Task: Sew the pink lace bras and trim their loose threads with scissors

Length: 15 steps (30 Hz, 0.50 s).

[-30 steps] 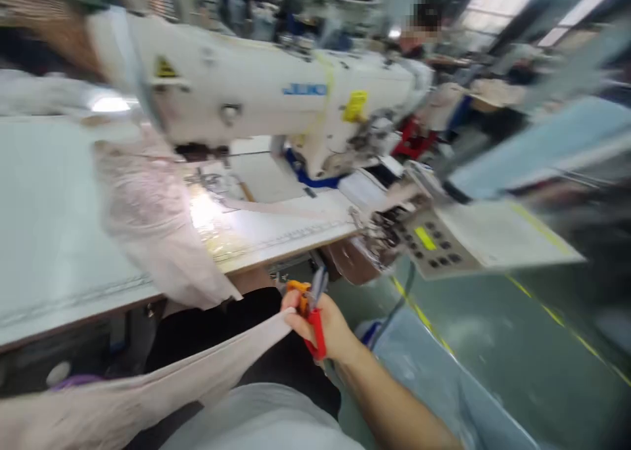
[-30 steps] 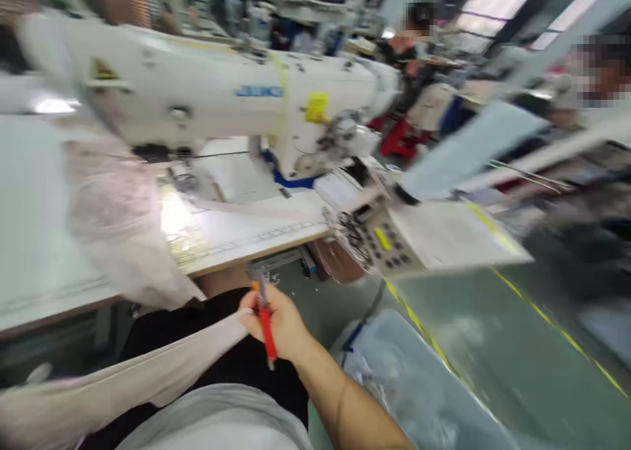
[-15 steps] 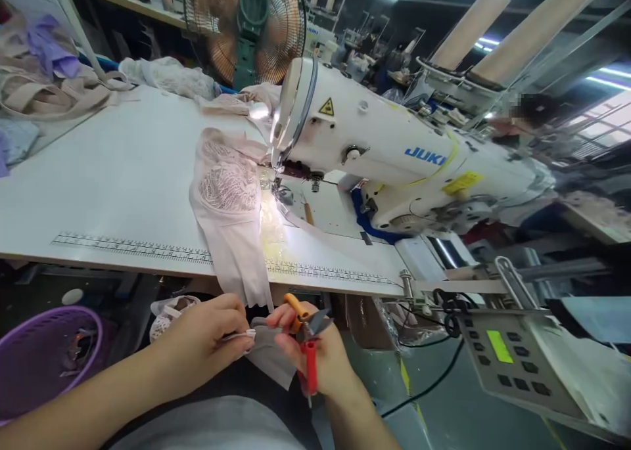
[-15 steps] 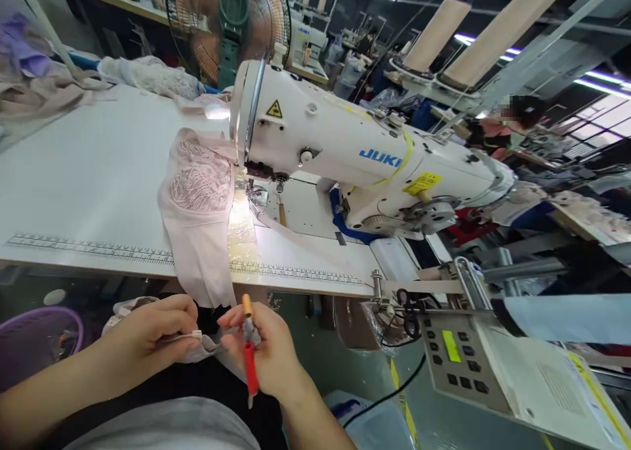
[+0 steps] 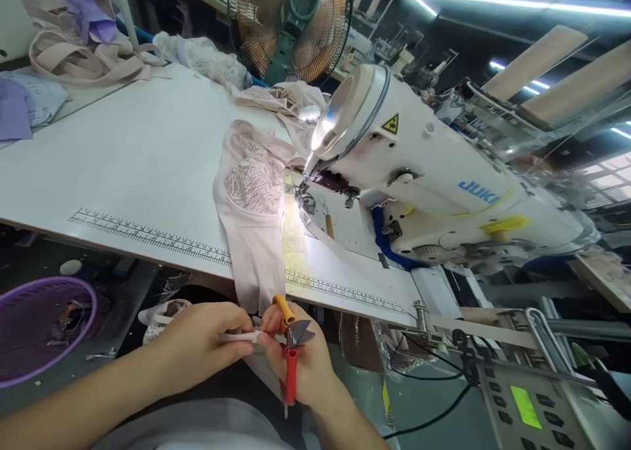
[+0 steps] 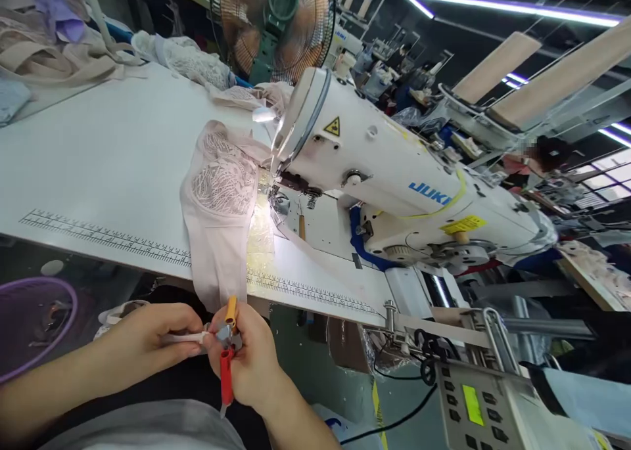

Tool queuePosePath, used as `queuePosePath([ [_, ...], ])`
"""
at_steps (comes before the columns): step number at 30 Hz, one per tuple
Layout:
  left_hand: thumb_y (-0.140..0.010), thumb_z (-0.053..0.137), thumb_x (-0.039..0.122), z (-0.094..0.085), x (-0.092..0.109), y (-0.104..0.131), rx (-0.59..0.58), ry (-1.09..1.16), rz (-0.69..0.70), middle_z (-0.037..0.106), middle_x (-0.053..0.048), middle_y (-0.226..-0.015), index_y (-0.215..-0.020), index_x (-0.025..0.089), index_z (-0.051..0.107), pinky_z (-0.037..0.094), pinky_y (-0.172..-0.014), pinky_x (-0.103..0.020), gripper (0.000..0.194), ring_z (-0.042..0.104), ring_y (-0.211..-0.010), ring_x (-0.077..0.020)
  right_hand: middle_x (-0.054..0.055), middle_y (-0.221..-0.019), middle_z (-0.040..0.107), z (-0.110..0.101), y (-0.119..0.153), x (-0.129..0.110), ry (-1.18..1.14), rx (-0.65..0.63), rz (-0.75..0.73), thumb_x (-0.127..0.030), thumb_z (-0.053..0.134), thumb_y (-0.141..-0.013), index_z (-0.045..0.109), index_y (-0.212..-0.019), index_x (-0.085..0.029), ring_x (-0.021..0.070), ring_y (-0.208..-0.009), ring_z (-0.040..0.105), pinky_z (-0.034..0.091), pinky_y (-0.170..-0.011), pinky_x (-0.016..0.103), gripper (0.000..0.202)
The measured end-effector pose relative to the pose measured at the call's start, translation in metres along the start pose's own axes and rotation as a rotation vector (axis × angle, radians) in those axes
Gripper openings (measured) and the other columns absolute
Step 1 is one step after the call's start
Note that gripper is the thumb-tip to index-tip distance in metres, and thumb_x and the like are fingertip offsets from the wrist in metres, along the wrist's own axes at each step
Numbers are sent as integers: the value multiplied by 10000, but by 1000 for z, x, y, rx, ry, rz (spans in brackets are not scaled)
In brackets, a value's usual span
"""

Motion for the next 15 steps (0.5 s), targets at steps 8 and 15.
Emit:
queuePosePath([
  [8,-789,544,356,-1,-10,5,21,340,-59,464,30,-601,-630,164,608,328,-559,-232,258,431,-608,-131,-14,-709,469,16,-12,-4,69,-25,47,-231,580,-808,484,-792,-206,139,-635,460,402,-565,272,101],
  [15,-658,595,453,-7,-39,15,-45,546,-332,371,88,-411,-639,207,531,207,-357,-222,255,293,-325,-90,5,-734,481,31,-11,-2,177,-542,130,-767,530,-728,472,-830,-200,136,-593,428,381,-509,265,579],
])
Point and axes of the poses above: each hand's wrist, its own y-axis away from the middle knuckle, its own z-axis out of the palm, x = y × z, the point moved 7 cm from there along -y, towards the middle knuckle
